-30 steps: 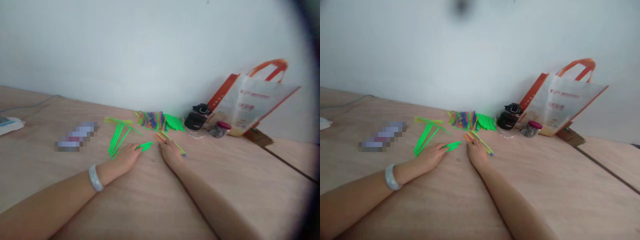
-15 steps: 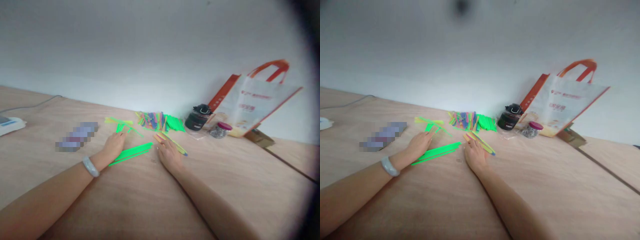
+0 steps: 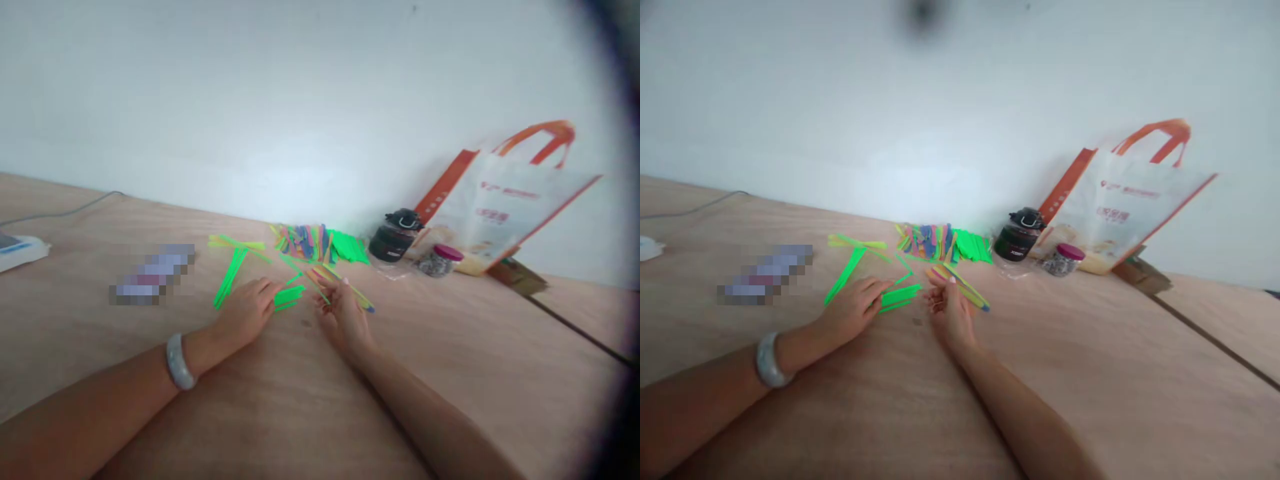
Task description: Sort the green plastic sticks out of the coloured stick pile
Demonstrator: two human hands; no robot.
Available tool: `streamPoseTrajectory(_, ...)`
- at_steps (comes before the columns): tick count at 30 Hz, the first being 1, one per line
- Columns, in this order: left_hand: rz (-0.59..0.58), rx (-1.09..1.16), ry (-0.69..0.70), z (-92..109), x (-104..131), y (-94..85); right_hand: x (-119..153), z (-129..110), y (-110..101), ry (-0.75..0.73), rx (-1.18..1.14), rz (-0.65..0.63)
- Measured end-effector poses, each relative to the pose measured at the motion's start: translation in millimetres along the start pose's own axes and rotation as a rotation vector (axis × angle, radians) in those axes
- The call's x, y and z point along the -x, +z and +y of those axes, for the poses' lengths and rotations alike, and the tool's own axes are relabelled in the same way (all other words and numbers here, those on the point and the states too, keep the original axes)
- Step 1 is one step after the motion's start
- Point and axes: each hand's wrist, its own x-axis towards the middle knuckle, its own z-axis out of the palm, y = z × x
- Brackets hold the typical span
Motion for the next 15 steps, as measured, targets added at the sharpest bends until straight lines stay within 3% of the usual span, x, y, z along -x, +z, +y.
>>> streamPoseTrajectory(3, -0.015, 0.005, 0.049, 2, 1, -0.9, 0, -1, -1, 0.060, -0.064, -0.019)
streamPoseTrajectory(9, -0.052, -0.019, 0.085, 14, 4, 0.9, 15, -8, 11, 0.016, 0.091, -0.245)
streamPoseTrajectory(15, -0.054, 0.041, 0.088, 15, 6, 12.2, 25, -6, 22, -0.004, 0.126, -0.235)
